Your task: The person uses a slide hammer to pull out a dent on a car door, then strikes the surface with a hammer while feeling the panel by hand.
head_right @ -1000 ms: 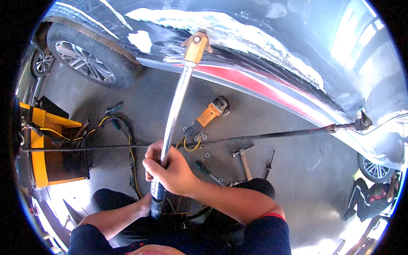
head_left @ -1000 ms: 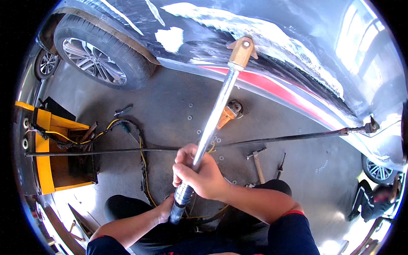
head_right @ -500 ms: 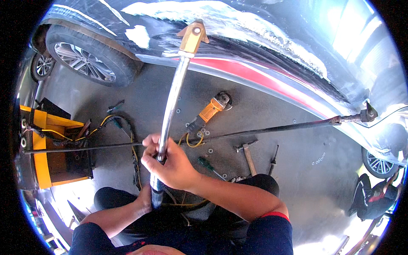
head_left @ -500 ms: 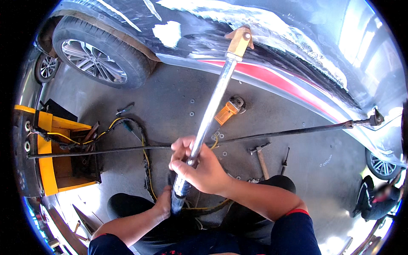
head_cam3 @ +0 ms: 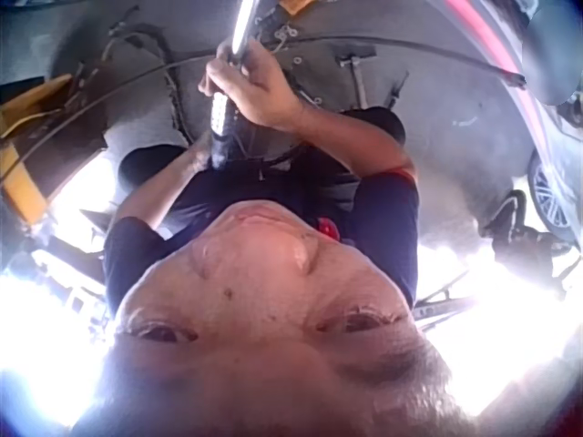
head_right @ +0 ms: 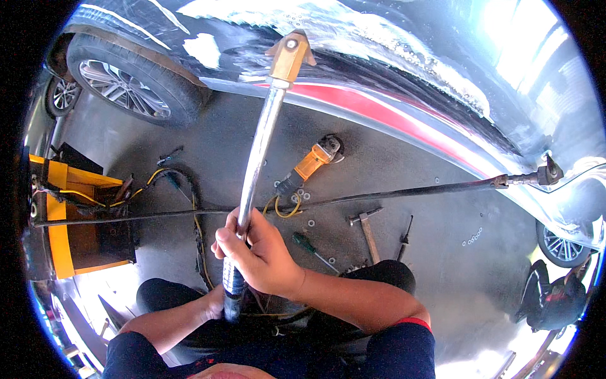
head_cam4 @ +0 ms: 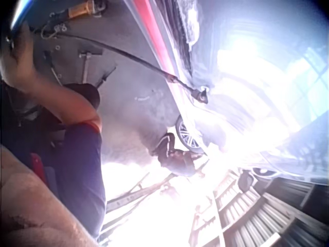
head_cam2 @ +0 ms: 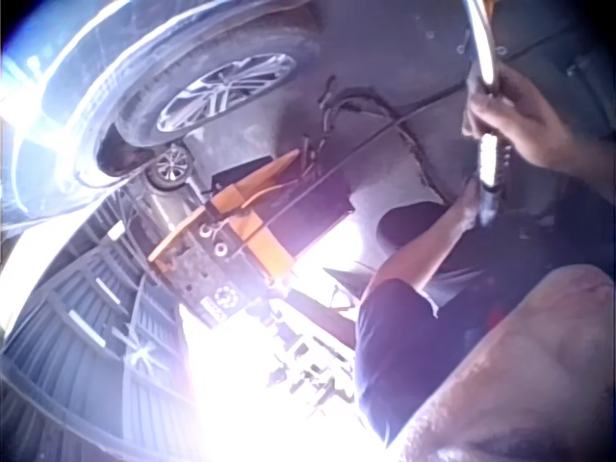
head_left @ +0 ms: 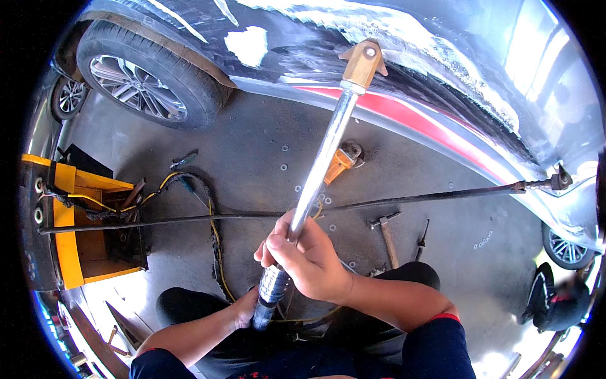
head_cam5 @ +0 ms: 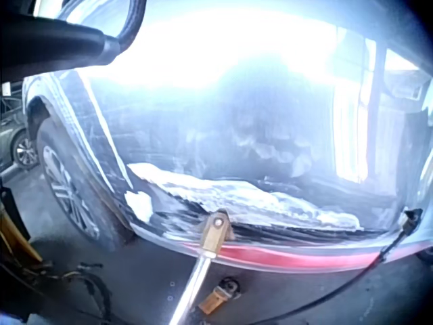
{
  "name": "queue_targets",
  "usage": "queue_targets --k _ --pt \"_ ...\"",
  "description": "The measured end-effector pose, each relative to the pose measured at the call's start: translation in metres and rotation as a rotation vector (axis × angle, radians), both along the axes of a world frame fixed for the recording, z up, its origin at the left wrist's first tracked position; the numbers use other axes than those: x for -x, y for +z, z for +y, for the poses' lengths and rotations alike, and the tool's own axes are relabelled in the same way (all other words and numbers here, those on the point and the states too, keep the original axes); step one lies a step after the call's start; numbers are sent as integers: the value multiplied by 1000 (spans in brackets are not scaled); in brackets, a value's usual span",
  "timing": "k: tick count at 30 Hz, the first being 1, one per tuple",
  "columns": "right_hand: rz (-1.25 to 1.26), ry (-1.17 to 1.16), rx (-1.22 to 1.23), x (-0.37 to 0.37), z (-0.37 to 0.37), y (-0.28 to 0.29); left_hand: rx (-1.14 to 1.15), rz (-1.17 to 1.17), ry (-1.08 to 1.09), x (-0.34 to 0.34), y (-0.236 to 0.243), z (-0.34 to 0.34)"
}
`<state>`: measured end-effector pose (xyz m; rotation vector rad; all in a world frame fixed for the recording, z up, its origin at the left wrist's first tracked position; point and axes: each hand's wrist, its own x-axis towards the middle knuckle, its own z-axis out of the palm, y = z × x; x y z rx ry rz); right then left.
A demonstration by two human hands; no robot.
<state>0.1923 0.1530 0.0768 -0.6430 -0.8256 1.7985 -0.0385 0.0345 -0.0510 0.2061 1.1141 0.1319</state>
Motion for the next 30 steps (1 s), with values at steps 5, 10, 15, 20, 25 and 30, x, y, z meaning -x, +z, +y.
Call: queue_targets --k 5,10,15,20,25,30 --pt "29 17 18 -5 5 -1 -2 15 72 -11 11 10" --pt "59 28 0 -5 6 -1 8 54 -9 -13 24 18" --pt "174 -39 -81 18 1 -15 48 39 120 -15 23 19" --pt "-13 18 -29 -8 36 9 21 171 -27 -13 23 16" --pt "120 9 -6 16 4 -8 -27 84 27 -9 7 15" --pt "125 45 44 16 2 -19 -13 30 165 2 -25 0"
